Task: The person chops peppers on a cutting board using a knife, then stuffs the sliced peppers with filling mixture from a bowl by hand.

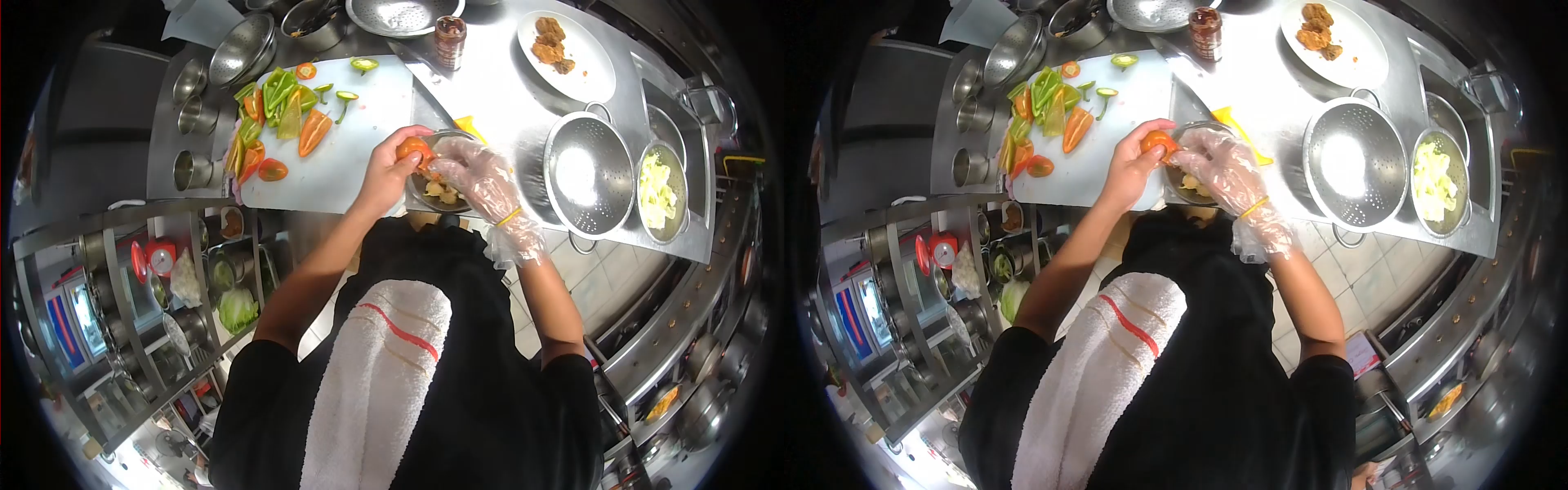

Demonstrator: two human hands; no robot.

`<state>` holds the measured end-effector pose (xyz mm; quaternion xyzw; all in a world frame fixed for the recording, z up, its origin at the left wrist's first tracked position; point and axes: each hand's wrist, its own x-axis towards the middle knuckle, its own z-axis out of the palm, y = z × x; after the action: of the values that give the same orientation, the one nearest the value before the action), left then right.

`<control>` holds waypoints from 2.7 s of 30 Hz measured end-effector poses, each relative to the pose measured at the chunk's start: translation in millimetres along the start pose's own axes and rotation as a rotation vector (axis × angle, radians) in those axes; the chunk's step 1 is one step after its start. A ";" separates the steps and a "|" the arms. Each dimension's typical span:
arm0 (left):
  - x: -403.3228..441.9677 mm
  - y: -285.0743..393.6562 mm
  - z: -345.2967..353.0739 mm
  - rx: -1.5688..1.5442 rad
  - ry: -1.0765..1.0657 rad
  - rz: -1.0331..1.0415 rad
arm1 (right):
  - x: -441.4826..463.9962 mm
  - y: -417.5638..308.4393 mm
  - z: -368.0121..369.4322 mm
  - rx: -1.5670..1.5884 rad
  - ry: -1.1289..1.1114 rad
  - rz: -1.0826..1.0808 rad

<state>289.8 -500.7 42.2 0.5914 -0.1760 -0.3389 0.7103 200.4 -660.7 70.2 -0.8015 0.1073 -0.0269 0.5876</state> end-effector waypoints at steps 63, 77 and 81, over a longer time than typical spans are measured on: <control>-323.9 -203.3 -477.8 0.214 0.408 -0.532 | 115.9 -38.2 159.3 -0.923 0.542 -0.024; -113.1 82.6 -234.7 0.560 0.138 0.340 | 244.8 22.2 138.6 -0.793 0.394 0.106; -91.9 80.9 -138.8 0.510 0.145 0.227 | 238.7 39.6 134.0 -0.653 0.424 -0.130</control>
<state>337.1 -331.5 100.6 0.7500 -0.2692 -0.1591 0.5828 450.3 -595.2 -28.4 -0.9281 0.1780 -0.1935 0.2635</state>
